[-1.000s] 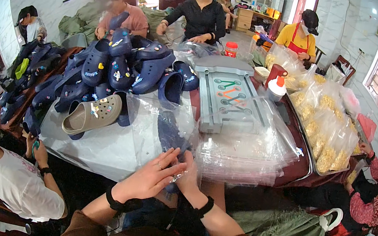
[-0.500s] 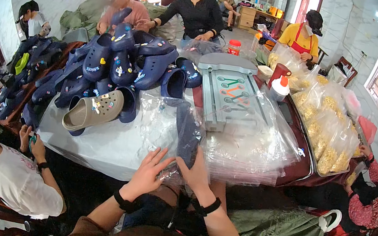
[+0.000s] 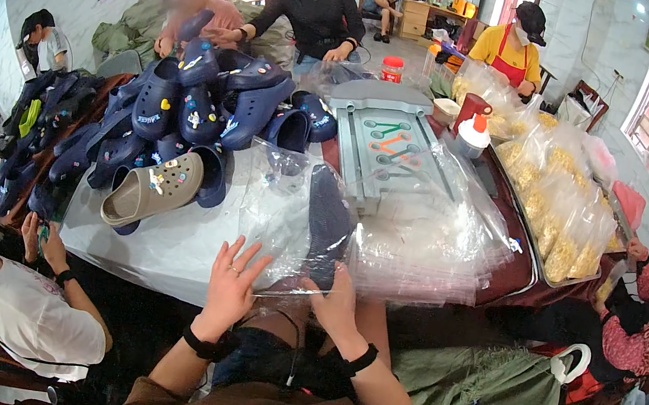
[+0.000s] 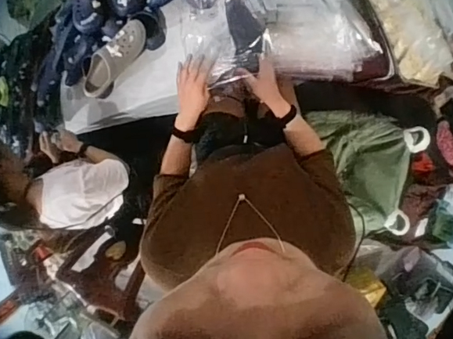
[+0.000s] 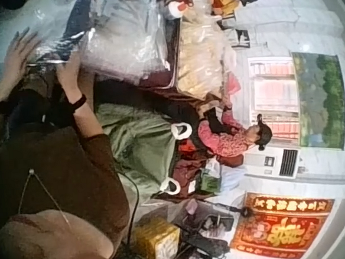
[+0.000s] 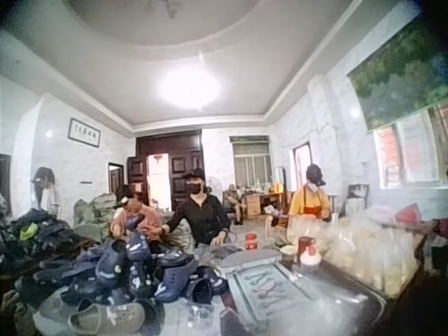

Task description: Packaging individual blue clogs into plastic bags and placing them into a larger transport sack.

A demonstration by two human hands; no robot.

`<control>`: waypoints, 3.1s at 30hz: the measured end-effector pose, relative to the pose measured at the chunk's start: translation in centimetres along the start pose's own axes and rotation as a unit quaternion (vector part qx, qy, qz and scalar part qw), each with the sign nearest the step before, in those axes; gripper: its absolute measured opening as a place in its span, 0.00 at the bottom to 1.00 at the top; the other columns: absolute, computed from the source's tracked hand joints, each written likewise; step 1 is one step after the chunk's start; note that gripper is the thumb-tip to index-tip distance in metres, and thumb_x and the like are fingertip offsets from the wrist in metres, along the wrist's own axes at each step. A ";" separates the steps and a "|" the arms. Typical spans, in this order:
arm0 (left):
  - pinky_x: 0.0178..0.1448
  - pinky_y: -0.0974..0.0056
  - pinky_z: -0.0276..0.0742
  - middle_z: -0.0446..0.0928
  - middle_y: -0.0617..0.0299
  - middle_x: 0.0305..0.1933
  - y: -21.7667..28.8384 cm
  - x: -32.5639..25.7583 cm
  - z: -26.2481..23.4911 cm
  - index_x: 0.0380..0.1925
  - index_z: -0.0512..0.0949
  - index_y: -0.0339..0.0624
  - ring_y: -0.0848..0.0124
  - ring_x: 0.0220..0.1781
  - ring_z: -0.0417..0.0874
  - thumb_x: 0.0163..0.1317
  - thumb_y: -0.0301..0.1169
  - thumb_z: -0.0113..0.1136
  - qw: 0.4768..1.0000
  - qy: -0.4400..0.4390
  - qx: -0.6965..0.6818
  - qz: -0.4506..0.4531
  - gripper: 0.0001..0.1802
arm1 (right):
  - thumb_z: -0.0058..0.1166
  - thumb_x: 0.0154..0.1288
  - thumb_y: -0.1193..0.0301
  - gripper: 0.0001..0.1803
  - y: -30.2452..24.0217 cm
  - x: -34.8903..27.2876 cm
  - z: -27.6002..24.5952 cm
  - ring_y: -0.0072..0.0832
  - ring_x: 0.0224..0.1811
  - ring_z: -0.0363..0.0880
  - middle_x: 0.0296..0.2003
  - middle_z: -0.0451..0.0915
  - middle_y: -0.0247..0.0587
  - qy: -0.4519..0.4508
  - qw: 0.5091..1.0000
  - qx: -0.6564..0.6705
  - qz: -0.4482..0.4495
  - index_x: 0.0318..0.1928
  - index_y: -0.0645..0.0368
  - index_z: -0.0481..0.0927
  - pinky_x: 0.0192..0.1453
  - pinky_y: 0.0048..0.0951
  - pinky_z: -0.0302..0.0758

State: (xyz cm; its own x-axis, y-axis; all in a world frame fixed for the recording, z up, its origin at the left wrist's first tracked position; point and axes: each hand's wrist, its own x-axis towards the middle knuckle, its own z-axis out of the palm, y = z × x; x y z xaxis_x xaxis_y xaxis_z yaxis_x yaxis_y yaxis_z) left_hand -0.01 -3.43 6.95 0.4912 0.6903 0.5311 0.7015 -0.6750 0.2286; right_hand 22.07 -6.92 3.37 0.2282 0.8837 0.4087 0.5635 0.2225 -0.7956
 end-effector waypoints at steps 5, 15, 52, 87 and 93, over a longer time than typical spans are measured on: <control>0.79 0.41 0.57 0.68 0.52 0.74 -1.1 -0.2 -1.9 0.63 0.77 0.47 0.46 0.78 0.61 0.56 0.19 0.57 0.997 -0.031 -0.064 -0.011 0.31 | 0.69 0.62 0.65 0.29 1.0 0.5 0.8 0.54 0.52 0.79 0.49 0.80 0.60 0.003 1.000 -0.028 0.000 0.55 0.70 0.72 0.56 0.45 0.74; 0.68 0.49 0.71 0.76 0.48 0.65 -13.1 11.7 0.4 0.59 0.78 0.42 0.52 0.65 0.77 0.64 0.30 0.62 0.940 -0.013 -0.281 -0.194 0.22 | 0.69 0.63 0.59 0.27 0.0 1.3 -0.2 0.51 0.44 0.81 0.41 0.82 0.56 0.015 0.998 0.063 0.025 0.51 0.69 0.76 0.52 0.44 0.76; 0.58 0.60 0.68 0.72 0.58 0.42 -4.1 -10.7 -20.1 0.31 0.70 0.41 0.63 0.49 0.73 0.40 0.25 0.74 0.930 0.146 -0.301 -0.151 0.22 | 0.66 0.63 0.52 0.35 1.8 7.6 5.8 0.61 0.52 0.79 0.46 0.80 0.70 -0.044 0.997 0.015 0.064 0.54 0.69 0.69 0.57 0.51 0.72; 0.52 0.65 0.72 0.74 0.60 0.44 -1.0 -9.5 -4.1 0.39 0.76 0.39 0.69 0.46 0.78 0.49 0.24 0.80 0.917 0.065 -0.372 -0.131 0.22 | 0.49 0.77 0.56 0.23 3.3 7.1 7.2 0.60 0.52 0.76 0.46 0.77 0.65 -0.132 0.988 0.053 0.064 0.50 0.68 0.71 0.56 0.45 0.72; 0.48 0.53 0.74 0.75 0.49 0.40 0.3 -3.9 -0.5 0.39 0.77 0.37 0.48 0.44 0.76 0.54 0.33 0.76 0.956 0.001 -0.273 -0.108 0.19 | 0.50 0.75 0.58 0.22 3.2 6.9 6.8 0.60 0.55 0.76 0.50 0.78 0.66 -0.072 0.993 0.088 0.039 0.50 0.70 0.73 0.58 0.46 0.71</control>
State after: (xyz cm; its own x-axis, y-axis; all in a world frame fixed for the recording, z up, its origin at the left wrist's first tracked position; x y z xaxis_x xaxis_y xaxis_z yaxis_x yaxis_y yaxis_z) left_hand -1.97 -6.40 5.34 0.3642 0.8292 0.4240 0.4118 -0.5517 0.7253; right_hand 20.07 2.65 0.56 0.1419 0.9480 0.2850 0.3987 0.2088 -0.8930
